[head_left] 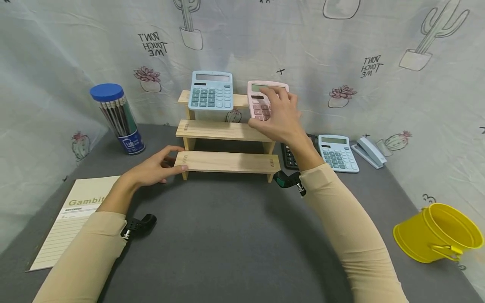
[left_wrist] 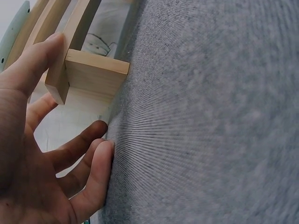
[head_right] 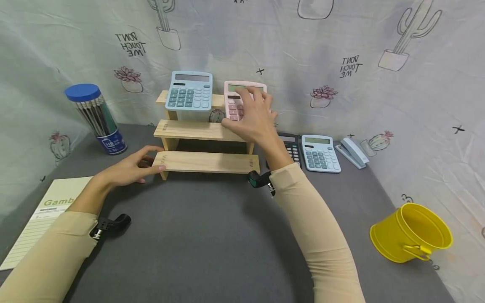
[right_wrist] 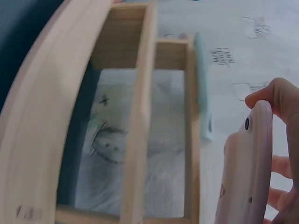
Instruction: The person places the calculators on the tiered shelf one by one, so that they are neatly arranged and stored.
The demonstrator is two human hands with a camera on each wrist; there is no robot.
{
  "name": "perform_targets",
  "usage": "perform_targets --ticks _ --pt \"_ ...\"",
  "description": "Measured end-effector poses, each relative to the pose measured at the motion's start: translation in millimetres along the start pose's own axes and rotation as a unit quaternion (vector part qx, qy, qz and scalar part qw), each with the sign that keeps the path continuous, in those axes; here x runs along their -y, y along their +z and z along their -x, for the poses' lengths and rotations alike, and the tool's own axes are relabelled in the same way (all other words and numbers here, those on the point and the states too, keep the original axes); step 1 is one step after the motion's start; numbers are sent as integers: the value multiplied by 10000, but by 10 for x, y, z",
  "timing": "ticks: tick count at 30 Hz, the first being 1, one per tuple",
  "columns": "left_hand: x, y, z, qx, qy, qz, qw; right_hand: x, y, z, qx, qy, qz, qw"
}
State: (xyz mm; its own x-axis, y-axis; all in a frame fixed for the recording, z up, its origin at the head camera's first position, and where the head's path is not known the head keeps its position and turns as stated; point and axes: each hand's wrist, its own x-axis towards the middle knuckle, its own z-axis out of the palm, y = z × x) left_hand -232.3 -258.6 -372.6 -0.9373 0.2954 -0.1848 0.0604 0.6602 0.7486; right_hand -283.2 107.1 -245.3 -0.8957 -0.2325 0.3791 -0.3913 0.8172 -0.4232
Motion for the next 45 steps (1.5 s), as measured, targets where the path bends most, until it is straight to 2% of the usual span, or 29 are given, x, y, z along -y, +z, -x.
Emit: perform_targets --ticks 9,23,29,38,45 --pt "-30 -28 8 -20 4 -99 9999 82 -9 -169 25 131 -168 9998" --pt "-39 -17 -17 -33 -8 -80 10000 4 120 -343 298 411 -136 9986" --pt "13 -19 -36 -95 28 -79 9999 31 180 -393 394 468 126 9980" --pt "53 72 -40 -102 178 94 9997 25 219 -441 607 496 426 9960" --pt "30 27 -2 -144 155 57 9998 11 182 -519 1044 351 616 9920"
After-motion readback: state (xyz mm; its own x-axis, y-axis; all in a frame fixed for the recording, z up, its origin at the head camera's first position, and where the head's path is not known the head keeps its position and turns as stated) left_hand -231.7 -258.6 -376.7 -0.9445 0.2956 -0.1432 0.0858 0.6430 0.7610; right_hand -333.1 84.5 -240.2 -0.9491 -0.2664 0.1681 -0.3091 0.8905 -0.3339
